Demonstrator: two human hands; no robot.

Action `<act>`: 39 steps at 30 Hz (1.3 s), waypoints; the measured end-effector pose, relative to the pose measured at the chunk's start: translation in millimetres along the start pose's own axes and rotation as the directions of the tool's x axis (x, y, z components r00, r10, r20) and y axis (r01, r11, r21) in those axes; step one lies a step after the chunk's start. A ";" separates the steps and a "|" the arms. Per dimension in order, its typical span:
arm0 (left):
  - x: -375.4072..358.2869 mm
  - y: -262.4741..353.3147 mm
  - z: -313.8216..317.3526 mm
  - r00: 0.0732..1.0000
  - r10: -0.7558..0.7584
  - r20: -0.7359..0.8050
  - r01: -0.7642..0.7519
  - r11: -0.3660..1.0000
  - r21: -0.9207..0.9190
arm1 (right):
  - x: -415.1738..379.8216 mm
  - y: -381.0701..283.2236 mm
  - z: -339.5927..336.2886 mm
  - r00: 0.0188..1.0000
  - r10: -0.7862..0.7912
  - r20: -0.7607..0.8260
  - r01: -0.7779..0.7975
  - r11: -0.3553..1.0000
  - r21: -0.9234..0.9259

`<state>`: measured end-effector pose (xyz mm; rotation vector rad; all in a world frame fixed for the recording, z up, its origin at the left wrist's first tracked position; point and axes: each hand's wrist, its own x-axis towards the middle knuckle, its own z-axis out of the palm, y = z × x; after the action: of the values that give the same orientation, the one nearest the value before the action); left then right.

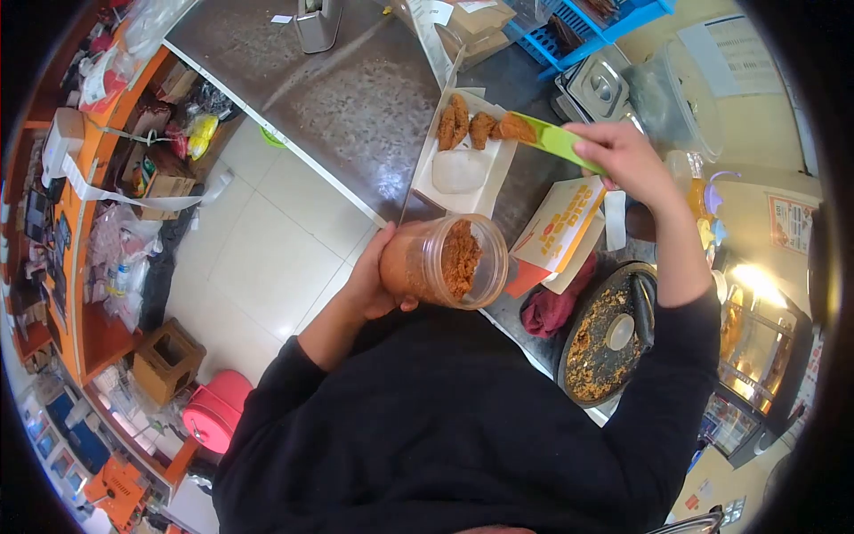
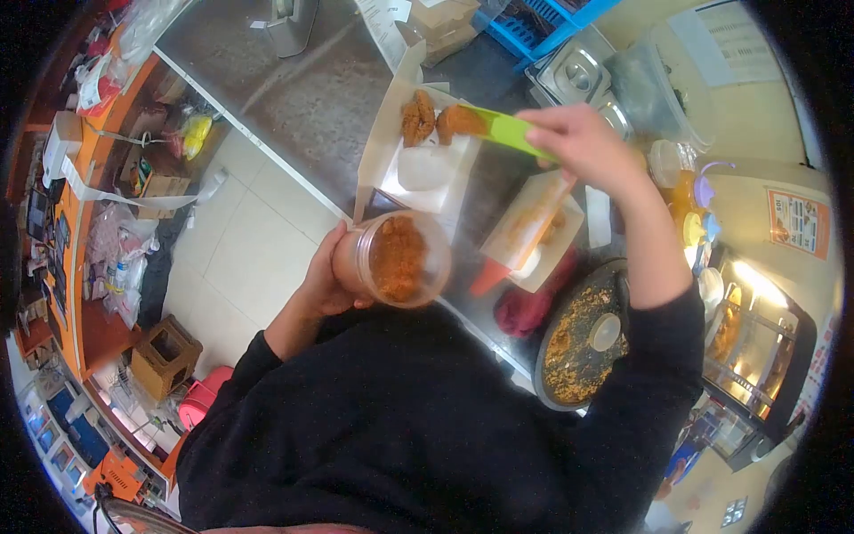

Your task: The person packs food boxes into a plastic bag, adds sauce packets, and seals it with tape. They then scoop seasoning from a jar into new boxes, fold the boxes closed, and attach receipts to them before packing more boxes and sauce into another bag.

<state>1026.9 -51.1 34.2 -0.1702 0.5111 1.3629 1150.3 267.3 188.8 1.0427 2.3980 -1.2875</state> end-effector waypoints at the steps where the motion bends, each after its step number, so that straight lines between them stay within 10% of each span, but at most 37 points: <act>1: -1.5 -0.3 -0.4 1.000 0.006 -0.001 -0.006 1.000 -0.009 | 13.4 1.0 3.5 1.000 0.012 -0.009 -0.013 0.998 -0.064; 6: -7.2 4.8 3.7 0.999 0.053 0.000 -0.053 0.999 0.011 | 62.3 -2.3 32.0 0.977 -0.198 -0.074 0.126 0.829 -0.545; 28: -7.3 0.8 20.8 0.999 0.028 0.022 -0.031 0.989 0.142 | 45.5 -11.9 31.7 0.982 -0.043 -0.185 -0.121 0.608 -0.784; 33: -5.8 -0.2 31.7 0.999 0.037 0.007 -0.037 0.991 0.125 | 34.1 7.5 26.2 0.944 -0.166 -0.284 -0.112 0.647 -0.754; 36: -4.3 1.7 44.5 0.997 0.042 -0.058 -0.032 0.985 0.170 | 17.9 11.5 5.5 0.982 0.046 -0.186 -0.076 0.984 -0.160; 39: -0.3 7.8 60.9 0.995 0.056 -0.085 -0.037 0.978 0.208 | -41.9 -6.9 -15.3 0.997 -0.046 -0.070 0.048 0.998 0.031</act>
<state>1034.6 -24.9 89.3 -0.0508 0.7323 1.3424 1177.8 256.8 223.1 1.0623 2.4742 -1.3314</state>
